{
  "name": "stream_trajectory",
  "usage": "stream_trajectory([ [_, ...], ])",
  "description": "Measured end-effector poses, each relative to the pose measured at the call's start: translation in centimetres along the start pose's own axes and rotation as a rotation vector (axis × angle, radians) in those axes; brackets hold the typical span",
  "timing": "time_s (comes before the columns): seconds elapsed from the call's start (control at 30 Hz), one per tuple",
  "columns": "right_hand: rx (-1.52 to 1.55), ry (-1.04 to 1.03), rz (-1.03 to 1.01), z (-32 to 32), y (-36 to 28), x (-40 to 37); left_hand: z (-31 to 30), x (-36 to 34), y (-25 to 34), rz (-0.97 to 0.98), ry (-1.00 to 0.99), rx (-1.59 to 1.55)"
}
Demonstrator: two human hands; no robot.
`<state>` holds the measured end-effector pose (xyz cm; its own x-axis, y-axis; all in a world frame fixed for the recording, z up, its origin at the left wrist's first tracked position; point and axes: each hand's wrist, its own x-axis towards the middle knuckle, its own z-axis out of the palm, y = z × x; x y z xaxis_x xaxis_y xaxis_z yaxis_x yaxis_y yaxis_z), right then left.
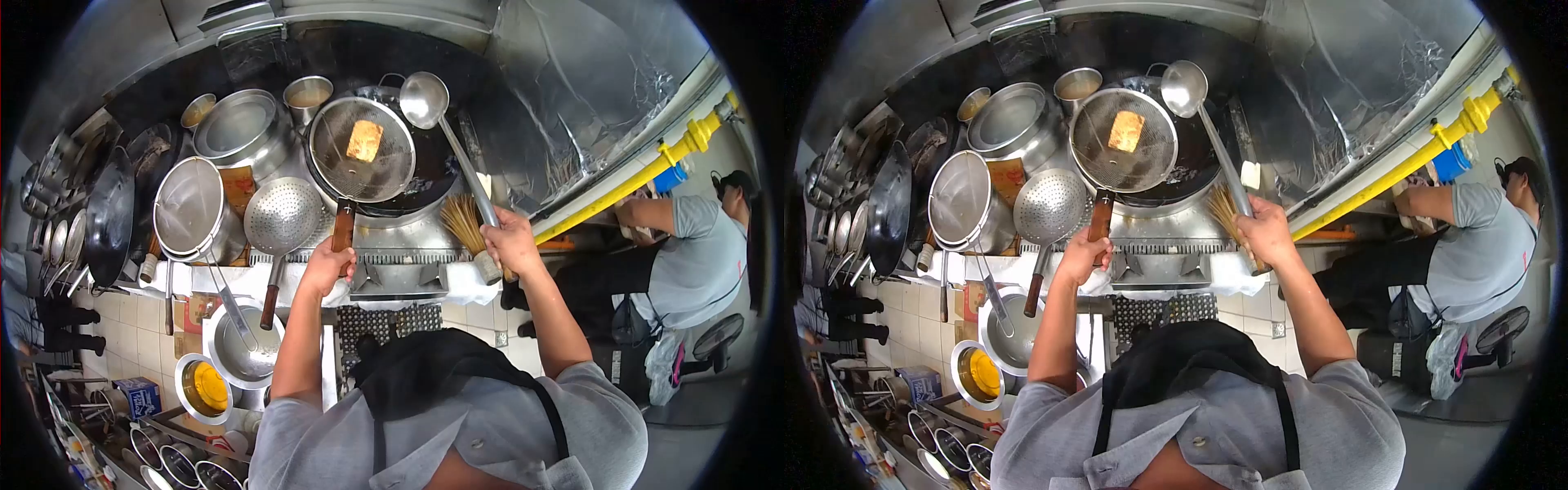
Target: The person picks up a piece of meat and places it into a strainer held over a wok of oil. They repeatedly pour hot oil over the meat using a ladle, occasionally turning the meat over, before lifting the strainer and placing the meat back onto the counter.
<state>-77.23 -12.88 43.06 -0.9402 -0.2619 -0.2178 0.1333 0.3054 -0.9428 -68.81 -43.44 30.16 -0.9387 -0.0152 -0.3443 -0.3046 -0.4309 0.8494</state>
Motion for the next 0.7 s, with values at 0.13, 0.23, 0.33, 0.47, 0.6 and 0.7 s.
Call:
stream_trajectory([
  [0.13,0.020,0.001,0.054,0.8,0.8,-0.1,0.4,-0.6,-0.7,0.050,0.041,-0.002],
  [0.23,0.022,-0.009,0.063,1.6,0.7,-0.4,-0.1,-0.5,-1.5,0.077,0.047,0.038],
  [0.33,0.001,-0.013,0.076,1.5,1.7,-0.3,-0.3,-0.3,-2.2,0.073,0.067,0.048],
  [0.47,0.003,0.000,0.081,1.7,1.5,-0.5,-0.2,-0.3,-2.2,0.057,0.053,0.042],
  [0.6,-0.044,0.005,0.049,1.4,2.0,-0.3,-0.3,-0.2,-2.2,0.062,0.057,0.060],
  [0.7,-0.107,0.018,0.007,1.3,2.1,-0.2,-0.1,-0.2,-2.1,0.050,0.064,0.094],
])
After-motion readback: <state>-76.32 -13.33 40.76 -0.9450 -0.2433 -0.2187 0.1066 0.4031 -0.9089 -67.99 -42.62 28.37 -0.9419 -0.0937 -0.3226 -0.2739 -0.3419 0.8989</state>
